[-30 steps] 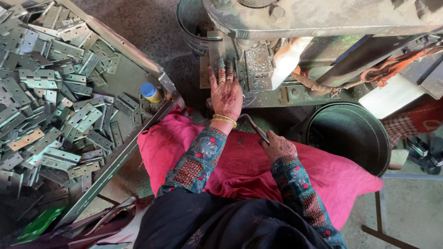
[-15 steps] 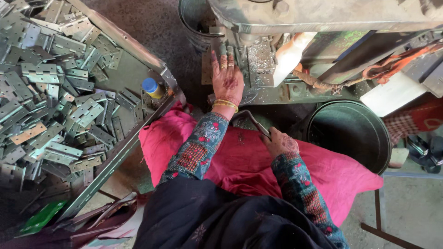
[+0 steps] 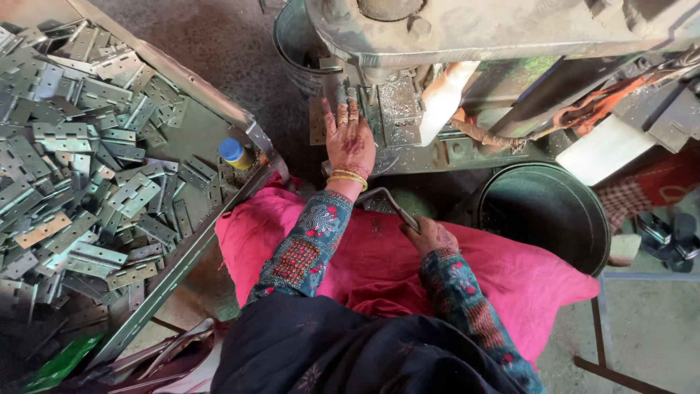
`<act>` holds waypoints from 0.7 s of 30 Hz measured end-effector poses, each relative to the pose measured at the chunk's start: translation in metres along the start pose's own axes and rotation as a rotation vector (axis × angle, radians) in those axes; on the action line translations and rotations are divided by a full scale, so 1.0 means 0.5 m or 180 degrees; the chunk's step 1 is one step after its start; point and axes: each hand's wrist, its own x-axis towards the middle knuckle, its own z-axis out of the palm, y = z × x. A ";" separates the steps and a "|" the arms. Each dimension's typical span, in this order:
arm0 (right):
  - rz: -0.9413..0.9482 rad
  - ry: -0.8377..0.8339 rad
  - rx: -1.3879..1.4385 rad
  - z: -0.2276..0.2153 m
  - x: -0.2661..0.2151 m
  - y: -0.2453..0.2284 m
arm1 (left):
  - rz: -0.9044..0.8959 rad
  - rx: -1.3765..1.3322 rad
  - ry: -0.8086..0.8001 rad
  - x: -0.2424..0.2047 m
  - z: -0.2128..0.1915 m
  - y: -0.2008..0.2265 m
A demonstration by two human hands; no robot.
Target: The person repeatedly picks small metal brackets from a bin, places them into a press machine, and operates the lever to process them. The processed pieces are dropped into a bucket below. The task is performed continuously with one hand feeding parts and the other hand pulling the lever.
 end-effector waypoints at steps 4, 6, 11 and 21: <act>0.0044 0.0049 -0.0274 0.025 -0.009 0.002 | -0.0089 -0.0148 0.0041 -0.005 0.005 0.000; -0.0123 0.0198 -0.0124 0.023 -0.010 0.003 | -0.0111 -0.0211 -0.0099 -0.003 0.010 -0.009; -0.0195 0.0286 -0.0151 0.006 -0.009 0.011 | -0.0095 -0.0114 0.0166 -0.001 0.031 -0.005; -0.0193 0.0161 0.0109 0.035 0.015 0.020 | -0.0061 -0.0299 0.0156 -0.006 0.050 -0.029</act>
